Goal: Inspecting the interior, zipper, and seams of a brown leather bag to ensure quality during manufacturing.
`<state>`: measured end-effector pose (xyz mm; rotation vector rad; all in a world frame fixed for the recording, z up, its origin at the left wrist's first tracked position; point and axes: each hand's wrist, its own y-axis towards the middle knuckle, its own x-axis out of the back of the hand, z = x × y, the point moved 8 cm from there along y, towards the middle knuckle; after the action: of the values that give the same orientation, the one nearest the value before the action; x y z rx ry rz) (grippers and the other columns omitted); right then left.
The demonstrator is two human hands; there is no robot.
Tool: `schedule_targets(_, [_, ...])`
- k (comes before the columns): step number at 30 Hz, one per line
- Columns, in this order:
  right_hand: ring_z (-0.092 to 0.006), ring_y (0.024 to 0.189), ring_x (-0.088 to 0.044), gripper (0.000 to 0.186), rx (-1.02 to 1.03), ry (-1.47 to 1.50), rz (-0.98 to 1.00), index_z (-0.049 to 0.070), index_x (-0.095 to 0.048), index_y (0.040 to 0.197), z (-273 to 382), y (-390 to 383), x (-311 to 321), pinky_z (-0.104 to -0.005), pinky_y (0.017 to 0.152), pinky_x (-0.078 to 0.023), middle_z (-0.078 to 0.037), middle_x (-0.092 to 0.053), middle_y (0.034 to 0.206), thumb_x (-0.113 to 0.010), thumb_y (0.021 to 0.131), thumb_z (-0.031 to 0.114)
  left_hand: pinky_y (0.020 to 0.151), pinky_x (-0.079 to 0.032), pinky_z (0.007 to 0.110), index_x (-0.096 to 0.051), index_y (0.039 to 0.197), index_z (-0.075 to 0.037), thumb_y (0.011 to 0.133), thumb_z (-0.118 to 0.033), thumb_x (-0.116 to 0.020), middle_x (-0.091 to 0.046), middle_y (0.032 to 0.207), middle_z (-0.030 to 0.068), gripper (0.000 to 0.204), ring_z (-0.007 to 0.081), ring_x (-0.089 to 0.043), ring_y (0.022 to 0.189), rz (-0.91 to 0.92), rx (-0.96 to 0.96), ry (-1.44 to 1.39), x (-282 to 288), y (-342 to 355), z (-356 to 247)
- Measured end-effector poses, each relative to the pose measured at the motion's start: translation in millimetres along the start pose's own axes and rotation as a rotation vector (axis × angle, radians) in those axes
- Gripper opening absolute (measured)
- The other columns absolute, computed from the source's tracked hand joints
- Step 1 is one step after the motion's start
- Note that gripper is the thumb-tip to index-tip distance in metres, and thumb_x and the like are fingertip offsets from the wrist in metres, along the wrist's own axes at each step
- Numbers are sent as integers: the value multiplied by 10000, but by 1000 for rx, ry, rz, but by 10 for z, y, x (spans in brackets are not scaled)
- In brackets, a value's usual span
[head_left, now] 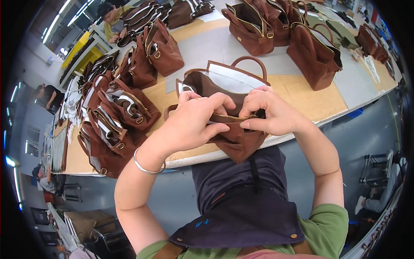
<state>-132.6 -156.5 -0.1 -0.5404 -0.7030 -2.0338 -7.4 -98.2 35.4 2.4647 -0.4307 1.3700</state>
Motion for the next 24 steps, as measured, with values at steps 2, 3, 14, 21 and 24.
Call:
schedule_targets(2, [-139,893,-562,103,8,4,25,126,-716,846,16,-6,-8,-351,1021,-278,53,-626,812,-770,794,196,939,-289,337,-660,1086,-132,855,-127,-734,-685,960,-9,242,153,-576,808,102,-2,27,-26,33,49])
schedule_targets(3, [-141,896,-562,104,9,-3,34,121,-715,842,32,-6,0,-353,1021,-278,50,-625,813,-771,793,193,932,-288,335,-665,1112,-134,864,-105,-716,-687,962,-12,254,151,-568,802,202,-8,53,-71,50,75])
schedule_targets(14, [-153,888,-563,65,67,-119,11,118,-722,805,-27,-87,227,-387,1021,-276,41,-606,750,-759,774,162,860,-371,359,-628,900,-115,783,-49,-716,-648,739,11,161,233,-609,738,131,-223,448,-275,241,-58])
schedule_targets(21, [-149,857,-539,86,41,-44,-31,106,-699,798,-157,-156,294,-374,1029,-271,44,-593,776,-767,768,151,756,-486,439,-652,1067,-73,802,-55,-627,-688,828,120,267,330,-665,791,357,76,-108,-268,236,69])
schedule_targets(24, [-148,856,-538,95,38,-19,-30,105,-704,807,-170,-130,268,-368,1021,-280,46,-593,776,-768,767,162,720,-514,373,-645,1069,-19,834,-49,-642,-700,848,144,236,294,-685,783,259,23,-116,-183,320,-81])
